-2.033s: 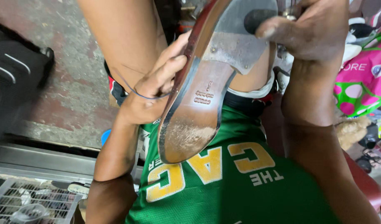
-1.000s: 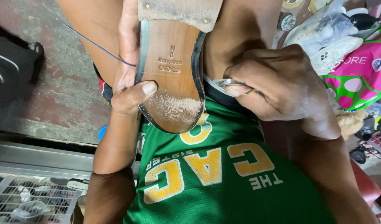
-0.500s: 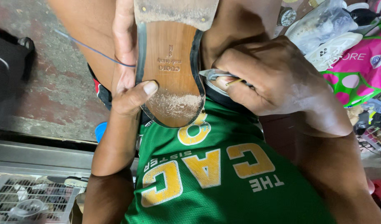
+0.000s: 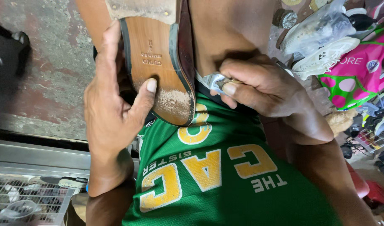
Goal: The person is repairing a shoe sole by applying a new insole and using a utility knife to trim the edges. They carefully align the insole and cut away excess material to fit the shoe.
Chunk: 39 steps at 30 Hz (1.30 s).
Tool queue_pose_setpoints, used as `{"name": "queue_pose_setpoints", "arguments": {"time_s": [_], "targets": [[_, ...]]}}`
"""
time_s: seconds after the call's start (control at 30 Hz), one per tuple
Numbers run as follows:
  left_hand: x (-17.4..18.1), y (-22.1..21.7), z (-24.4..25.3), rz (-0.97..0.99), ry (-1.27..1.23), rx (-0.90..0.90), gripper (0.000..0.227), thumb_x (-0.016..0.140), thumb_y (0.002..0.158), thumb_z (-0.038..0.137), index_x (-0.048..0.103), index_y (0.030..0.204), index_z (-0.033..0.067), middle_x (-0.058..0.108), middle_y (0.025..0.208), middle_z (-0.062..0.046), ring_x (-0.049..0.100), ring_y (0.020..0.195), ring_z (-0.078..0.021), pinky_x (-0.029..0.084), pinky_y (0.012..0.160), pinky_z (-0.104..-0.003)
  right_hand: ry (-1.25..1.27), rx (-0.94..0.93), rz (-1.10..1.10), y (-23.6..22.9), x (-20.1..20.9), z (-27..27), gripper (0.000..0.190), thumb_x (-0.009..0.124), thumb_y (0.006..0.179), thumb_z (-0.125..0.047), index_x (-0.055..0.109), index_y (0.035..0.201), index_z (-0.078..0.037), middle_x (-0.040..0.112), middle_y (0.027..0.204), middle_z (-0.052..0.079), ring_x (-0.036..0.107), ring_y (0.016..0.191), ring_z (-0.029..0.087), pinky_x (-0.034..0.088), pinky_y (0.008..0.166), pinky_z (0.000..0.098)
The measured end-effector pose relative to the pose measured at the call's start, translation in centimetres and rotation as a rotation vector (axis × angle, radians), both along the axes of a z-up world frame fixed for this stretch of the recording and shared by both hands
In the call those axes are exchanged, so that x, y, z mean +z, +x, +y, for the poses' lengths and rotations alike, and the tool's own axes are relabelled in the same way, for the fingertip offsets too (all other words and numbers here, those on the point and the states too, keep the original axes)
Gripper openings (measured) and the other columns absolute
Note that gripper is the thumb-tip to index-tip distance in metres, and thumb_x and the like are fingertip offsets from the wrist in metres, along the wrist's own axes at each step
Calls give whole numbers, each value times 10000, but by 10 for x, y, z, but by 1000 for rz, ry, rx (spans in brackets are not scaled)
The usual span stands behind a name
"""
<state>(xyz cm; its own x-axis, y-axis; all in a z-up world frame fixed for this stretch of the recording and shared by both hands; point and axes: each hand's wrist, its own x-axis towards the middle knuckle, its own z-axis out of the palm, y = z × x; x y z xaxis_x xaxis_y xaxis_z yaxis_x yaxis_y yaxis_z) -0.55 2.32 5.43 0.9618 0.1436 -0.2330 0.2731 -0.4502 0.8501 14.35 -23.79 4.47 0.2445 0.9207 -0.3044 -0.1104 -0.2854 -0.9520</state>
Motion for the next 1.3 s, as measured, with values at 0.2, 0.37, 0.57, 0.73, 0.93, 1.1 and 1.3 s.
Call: {"name": "queue_pose_setpoints", "arguments": {"time_s": [0.2, 0.37, 0.57, 0.73, 0.93, 1.1, 1.3], "targets": [[20, 1, -13, -183, 276, 149, 341, 740, 1106, 119, 576, 1391, 29, 583, 1291, -164, 634, 1120, -299, 521, 933, -313, -38, 48, 20, -2, 1, 8, 153, 493, 1041, -74, 628, 1048, -4, 609, 721, 8, 579, 608, 112, 466, 583, 290], [27, 9, -17, -148, -173, 59, 204, 794, 913, 76, 724, 1094, 13, 653, 1023, -102, 594, 754, -130, 482, 622, -233, 4, 78, -33, -9, 3, 15, 108, 544, 1037, -98, 607, 986, -27, 598, 729, 20, 587, 633, 129, 468, 610, 304], [11, 12, -22, -90, -326, 51, 169, 849, 931, 11, 764, 1072, 51, 642, 912, -24, 521, 624, -46, 406, 559, -209, 18, 85, -77, -12, 3, 24, 114, 559, 1034, -113, 626, 1000, -27, 616, 745, 23, 605, 648, 133, 481, 621, 303], [3, 1, -16, -13, -449, 125, 78, 800, 981, -11, 741, 1018, 23, 617, 817, -6, 523, 626, -19, 389, 562, -190, 54, 67, -134, -11, 4, 23, 144, 585, 1017, -146, 635, 1050, -15, 650, 807, 43, 632, 705, 149, 499, 654, 307], [-8, -5, -10, -8, -761, 335, 65, 699, 1106, 5, 642, 1080, -13, 695, 900, -49, 644, 753, -57, 502, 681, -173, 154, 40, -154, 4, 5, 13, 224, 528, 1097, -156, 592, 1240, 5, 707, 985, 72, 703, 902, 147, 561, 817, 303], [0, 10, -10, 86, -883, 519, 51, 608, 1034, 36, 579, 1076, 39, 702, 981, -38, 702, 818, -97, 572, 712, -216, 6, -97, -28, -1, 1, 11, 209, 529, 1096, -108, 627, 1241, 6, 734, 941, 56, 680, 786, 116, 519, 670, 234], [-6, 8, -17, 39, -806, 366, 72, 632, 1107, 29, 607, 1154, -19, 708, 933, -61, 711, 809, -89, 602, 756, -205, 64, -93, -40, -6, -5, 21, 212, 543, 1141, -114, 605, 1298, 13, 712, 951, 54, 712, 804, 83, 547, 732, 224]]}}
